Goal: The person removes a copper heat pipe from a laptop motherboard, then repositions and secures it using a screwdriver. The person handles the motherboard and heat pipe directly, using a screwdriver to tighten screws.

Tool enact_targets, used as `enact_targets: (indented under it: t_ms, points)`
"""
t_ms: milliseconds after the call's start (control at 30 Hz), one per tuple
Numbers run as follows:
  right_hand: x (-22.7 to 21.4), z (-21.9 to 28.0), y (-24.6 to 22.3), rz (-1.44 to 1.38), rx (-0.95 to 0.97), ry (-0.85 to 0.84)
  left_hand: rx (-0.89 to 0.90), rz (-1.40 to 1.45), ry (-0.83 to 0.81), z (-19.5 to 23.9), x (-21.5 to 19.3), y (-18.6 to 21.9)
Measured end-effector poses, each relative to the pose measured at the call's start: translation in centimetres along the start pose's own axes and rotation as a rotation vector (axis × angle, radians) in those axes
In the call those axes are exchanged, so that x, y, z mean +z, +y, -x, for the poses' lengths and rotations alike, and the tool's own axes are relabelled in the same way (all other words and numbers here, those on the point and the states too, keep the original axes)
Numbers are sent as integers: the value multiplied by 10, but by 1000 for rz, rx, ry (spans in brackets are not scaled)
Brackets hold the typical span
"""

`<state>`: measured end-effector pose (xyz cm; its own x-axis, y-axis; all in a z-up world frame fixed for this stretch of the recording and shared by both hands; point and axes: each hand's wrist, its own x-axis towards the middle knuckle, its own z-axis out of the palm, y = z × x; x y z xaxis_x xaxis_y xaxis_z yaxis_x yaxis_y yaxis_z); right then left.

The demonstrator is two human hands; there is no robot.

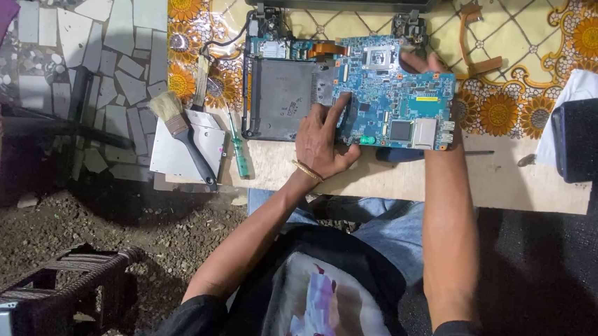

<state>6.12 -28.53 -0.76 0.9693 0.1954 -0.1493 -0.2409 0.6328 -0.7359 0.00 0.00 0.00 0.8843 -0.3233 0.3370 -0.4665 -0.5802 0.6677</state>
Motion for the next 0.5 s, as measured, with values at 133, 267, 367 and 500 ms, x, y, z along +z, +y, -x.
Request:
enact_targets:
  t_ms: [133,267,367,500]
  points:
    - [-19,-1,-40,131,-129,-144,-15,11,13,1,0,0]
    - [-29,-1,-66,956,-308,968,-20,20,26,-1,0,1]
    - [-62,4,-57,1332,-352,954,-17,25,43,-1,-1,3]
    - [-61,19,-47,1485,-366,829,-25,31,48,-2,-5,5]
